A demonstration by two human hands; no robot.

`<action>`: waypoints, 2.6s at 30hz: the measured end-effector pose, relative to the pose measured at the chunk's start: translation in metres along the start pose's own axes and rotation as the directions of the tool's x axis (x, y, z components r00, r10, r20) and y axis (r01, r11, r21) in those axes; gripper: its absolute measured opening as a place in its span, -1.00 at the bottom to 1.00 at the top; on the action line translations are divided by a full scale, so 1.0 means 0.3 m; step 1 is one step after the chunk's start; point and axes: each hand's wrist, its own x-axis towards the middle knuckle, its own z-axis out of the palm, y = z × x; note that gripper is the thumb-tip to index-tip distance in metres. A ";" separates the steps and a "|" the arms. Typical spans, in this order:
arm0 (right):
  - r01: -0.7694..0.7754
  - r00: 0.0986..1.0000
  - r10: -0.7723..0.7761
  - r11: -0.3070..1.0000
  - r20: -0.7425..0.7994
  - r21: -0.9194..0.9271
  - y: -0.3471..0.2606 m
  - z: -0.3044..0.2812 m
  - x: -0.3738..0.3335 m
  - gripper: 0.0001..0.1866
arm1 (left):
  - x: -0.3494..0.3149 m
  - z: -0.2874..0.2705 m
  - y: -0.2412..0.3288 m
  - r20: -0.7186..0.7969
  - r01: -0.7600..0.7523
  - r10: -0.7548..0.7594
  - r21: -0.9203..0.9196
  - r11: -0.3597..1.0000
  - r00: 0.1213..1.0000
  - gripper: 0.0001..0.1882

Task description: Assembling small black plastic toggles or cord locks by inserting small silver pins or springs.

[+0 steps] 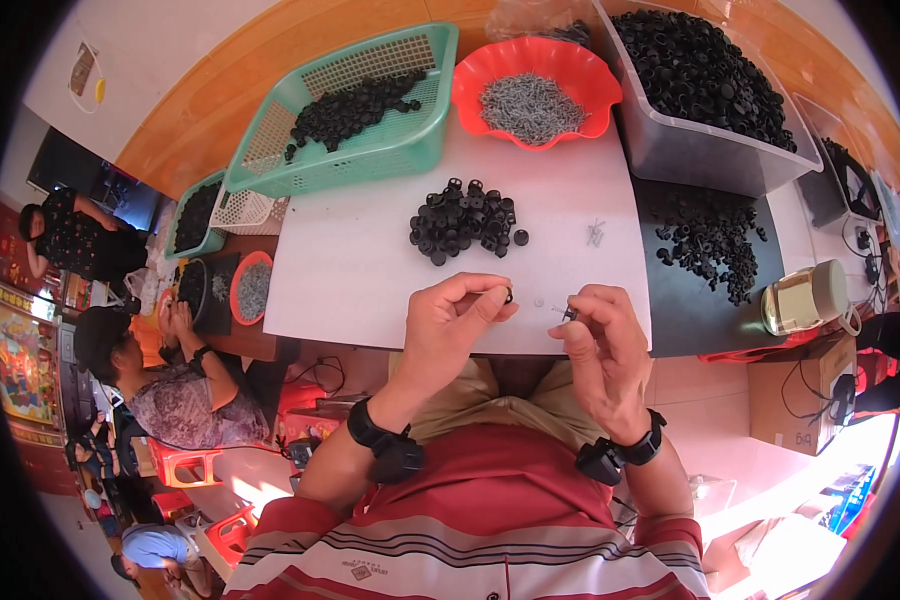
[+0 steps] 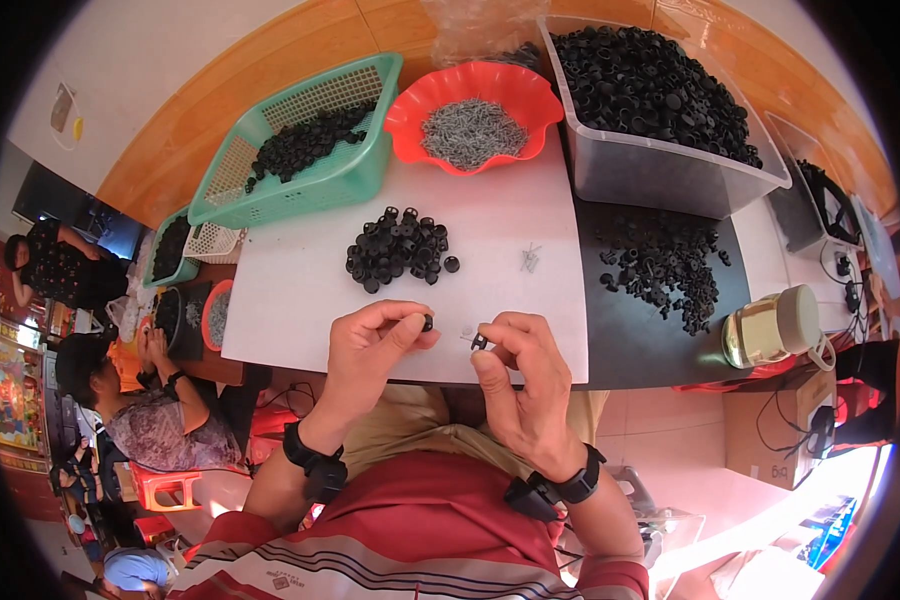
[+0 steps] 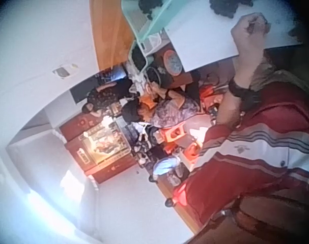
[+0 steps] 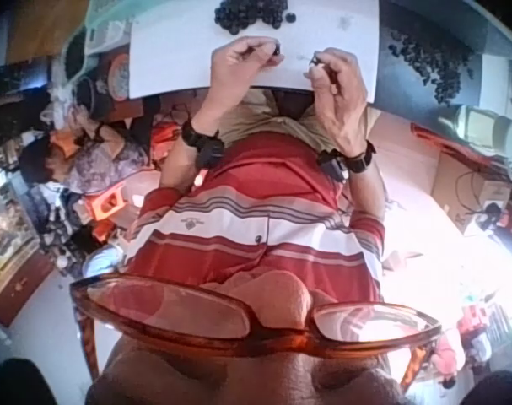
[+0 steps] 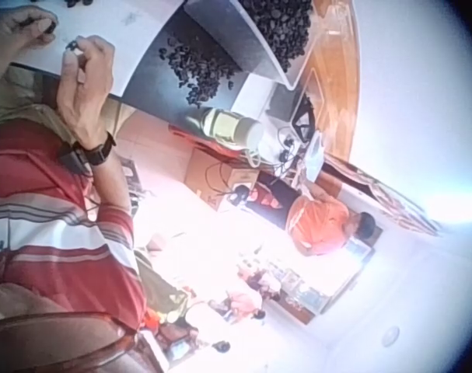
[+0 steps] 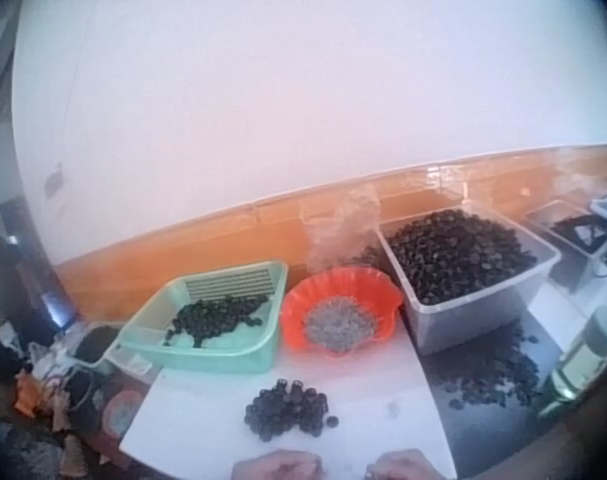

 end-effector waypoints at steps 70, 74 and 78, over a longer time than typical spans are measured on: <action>0.113 0.994 -0.110 0.961 0.025 -0.252 -0.020 0.056 0.032 -0.65 | -0.023 0.045 -0.039 0.283 0.323 -0.163 -0.734 0.597 0.945 -0.79; 0.126 0.992 -0.129 0.968 0.001 -0.215 -0.012 0.057 0.025 -0.64 | -0.028 0.053 -0.035 0.278 0.318 -0.165 -0.715 0.622 0.946 -0.80; 0.145 0.988 -0.152 0.970 -0.019 -0.197 -0.005 0.056 0.020 -0.65 | -0.033 0.059 -0.028 0.276 0.311 -0.157 -0.710 0.632 0.948 -0.80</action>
